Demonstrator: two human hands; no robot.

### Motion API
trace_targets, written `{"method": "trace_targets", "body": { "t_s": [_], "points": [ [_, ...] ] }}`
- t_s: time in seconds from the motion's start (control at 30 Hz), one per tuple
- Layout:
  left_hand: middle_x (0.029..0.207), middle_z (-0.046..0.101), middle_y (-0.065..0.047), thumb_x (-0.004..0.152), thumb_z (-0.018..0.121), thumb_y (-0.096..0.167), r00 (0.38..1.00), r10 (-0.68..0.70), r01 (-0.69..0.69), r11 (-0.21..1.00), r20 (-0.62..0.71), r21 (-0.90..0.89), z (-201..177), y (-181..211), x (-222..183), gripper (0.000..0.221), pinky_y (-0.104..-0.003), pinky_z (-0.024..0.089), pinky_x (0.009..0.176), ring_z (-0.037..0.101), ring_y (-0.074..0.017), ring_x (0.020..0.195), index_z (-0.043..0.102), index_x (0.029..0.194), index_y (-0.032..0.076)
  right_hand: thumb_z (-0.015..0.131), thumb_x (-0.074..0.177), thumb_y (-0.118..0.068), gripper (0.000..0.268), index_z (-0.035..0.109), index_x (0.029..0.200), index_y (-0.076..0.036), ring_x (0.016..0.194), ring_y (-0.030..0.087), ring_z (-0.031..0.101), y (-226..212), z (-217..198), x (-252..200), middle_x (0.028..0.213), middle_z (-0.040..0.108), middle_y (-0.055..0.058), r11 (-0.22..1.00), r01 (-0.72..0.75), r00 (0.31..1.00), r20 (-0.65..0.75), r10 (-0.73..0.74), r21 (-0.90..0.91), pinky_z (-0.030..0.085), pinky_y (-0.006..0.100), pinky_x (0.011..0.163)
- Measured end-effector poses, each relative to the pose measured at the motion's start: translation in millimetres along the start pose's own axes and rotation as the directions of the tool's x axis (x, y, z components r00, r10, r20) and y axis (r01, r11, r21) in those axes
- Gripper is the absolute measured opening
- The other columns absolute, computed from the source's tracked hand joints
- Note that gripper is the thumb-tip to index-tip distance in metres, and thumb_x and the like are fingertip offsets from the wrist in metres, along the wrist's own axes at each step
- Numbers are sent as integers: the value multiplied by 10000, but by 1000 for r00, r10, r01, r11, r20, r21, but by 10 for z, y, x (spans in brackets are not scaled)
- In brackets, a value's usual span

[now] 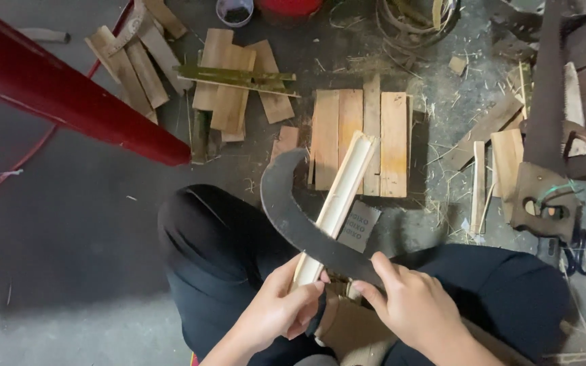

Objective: A person sits on the floor and uses a curved hand blade to shave and thin a strip of wood.

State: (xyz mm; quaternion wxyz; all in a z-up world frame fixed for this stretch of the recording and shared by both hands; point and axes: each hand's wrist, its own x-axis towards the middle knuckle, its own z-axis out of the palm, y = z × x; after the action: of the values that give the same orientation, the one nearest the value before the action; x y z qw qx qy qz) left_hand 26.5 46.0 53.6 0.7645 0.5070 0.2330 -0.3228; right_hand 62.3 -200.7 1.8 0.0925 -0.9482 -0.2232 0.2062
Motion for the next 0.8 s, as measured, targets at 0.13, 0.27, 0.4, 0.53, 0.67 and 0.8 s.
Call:
{"method": "trace_targets", "body": {
  "t_s": [0.13, 0.27, 0.4, 0.53, 0.67, 0.8],
  "points": [
    [565, 433, -86, 949, 544, 11, 1000, -1, 1, 1000, 19, 10, 42, 102, -32, 79, -245, 268, 322, 302, -131, 371, 542, 1026, 30, 531, 954, -625, 514, 518, 1211, -180, 645, 406, 701, 11, -11, -38, 699, 689, 78, 998, 61, 995, -76, -62, -12, 544, 529, 506],
    [687, 563, -122, 970, 601, 2, 999, 31, -33, 996, 31, 79, 59, 181, -17, 109, -239, 323, 312, 392, -133, 334, 521, 1031, 42, 524, 958, -629, 527, 514, 1214, -169, 621, 373, 704, 30, -105, -17, 673, 675, 75, 997, 72, 996, -59, -73, -20, 542, 518, 489],
    [496, 426, -57, 1011, 649, 83, 998, 66, -65, 986, -4, 156, 107, 196, 68, 155, -258, 275, 305, 388, -125, 322, 516, 974, 12, 544, 936, -651, 541, 522, 1238, -202, 710, 382, 732, 66, -106, -6, 752, 717, 68, 998, 60, 997, -41, -61, -31, 557, 556, 542],
    [518, 467, -49, 1009, 631, 94, 997, -31, 48, 971, -72, 236, 215, 399, 80, 128, -254, 346, 365, 400, -106, 357, 584, 1115, 41, 573, 933, -642, 564, 549, 1240, -169, 648, 359, 729, 176, -56, 45, 729, 712, 73, 994, 91, 994, -63, -94, -54, 569, 536, 516],
    [585, 581, -36, 1041, 603, 168, 995, -34, 68, 917, -92, 393, 236, 426, 131, 118, -248, 392, 412, 461, -94, 392, 571, 1124, 91, 564, 934, -671, 597, 554, 1207, -141, 528, 344, 683, 295, 4, 119, 607, 630, 72, 984, 144, 980, -120, -157, -106, 568, 540, 447],
    [558, 509, -21, 949, 594, 125, 994, 49, -15, 946, -96, 324, 270, 396, 63, 414, -271, 384, 335, 424, -96, 366, 597, 1364, 132, 257, 974, -726, 619, 507, 970, -160, 357, 241, 615, 676, -617, 701, 473, 518, -27, 961, 73, 975, -181, -125, -266, 460, 378, 276]
  ]
}}
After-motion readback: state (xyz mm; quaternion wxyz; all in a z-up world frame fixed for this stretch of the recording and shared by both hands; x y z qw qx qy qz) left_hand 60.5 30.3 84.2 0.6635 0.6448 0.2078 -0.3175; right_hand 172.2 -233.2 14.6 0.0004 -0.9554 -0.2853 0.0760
